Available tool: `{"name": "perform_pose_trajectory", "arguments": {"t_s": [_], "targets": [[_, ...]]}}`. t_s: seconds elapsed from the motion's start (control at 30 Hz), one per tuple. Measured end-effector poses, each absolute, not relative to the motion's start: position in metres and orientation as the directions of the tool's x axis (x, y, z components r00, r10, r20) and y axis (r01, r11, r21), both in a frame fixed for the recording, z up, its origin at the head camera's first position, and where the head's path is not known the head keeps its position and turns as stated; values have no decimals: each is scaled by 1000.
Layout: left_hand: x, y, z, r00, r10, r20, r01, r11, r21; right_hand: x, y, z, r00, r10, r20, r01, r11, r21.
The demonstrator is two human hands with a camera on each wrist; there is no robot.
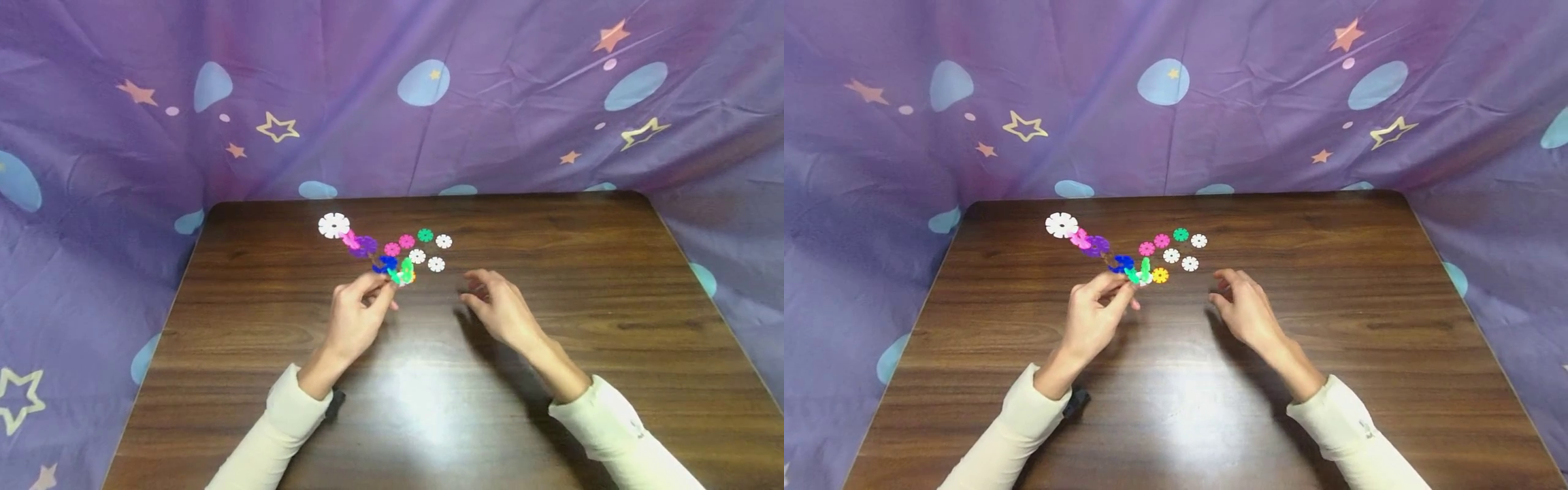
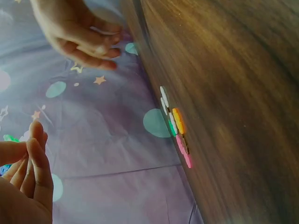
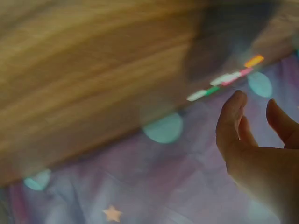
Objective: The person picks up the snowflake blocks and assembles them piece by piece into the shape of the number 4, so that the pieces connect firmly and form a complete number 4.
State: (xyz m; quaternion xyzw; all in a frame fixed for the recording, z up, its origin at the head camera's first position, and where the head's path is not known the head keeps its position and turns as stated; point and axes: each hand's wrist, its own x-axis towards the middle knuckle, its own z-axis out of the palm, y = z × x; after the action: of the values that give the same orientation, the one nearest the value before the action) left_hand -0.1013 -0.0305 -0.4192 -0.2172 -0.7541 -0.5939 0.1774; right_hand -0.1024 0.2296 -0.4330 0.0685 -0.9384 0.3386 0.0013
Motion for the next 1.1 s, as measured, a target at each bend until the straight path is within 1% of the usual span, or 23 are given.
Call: {"name": "perform_pose_trajectory", "arguments": {"t_s": [0.2,0.33,0.43,0.63,0.83,1.1], "targets": [[-102,-32,-419,-843,119,525,538,204,818,-117,248,-447,-994,-40,-100,40,727,-685],[-102,-32,-417,-846,117,521,534,195,823,-128,254,-455,-988,-10,-155,102,707,-700],[-101,-32,-416,-846,116,520,532,193,824,-136,253,-459,-987,0,-159,113,702,-703],[-102,-32,-416,-845,118,522,535,201,820,-153,245,-466,-992,9,-122,92,719,-689],[-102,-32,-416,-842,125,525,540,203,817,-164,239,-466,-992,-1,-124,87,713,-695],[-102,-31,-417,-835,130,534,550,197,812,-175,229,-467,-996,-30,-85,36,734,-679]]}}
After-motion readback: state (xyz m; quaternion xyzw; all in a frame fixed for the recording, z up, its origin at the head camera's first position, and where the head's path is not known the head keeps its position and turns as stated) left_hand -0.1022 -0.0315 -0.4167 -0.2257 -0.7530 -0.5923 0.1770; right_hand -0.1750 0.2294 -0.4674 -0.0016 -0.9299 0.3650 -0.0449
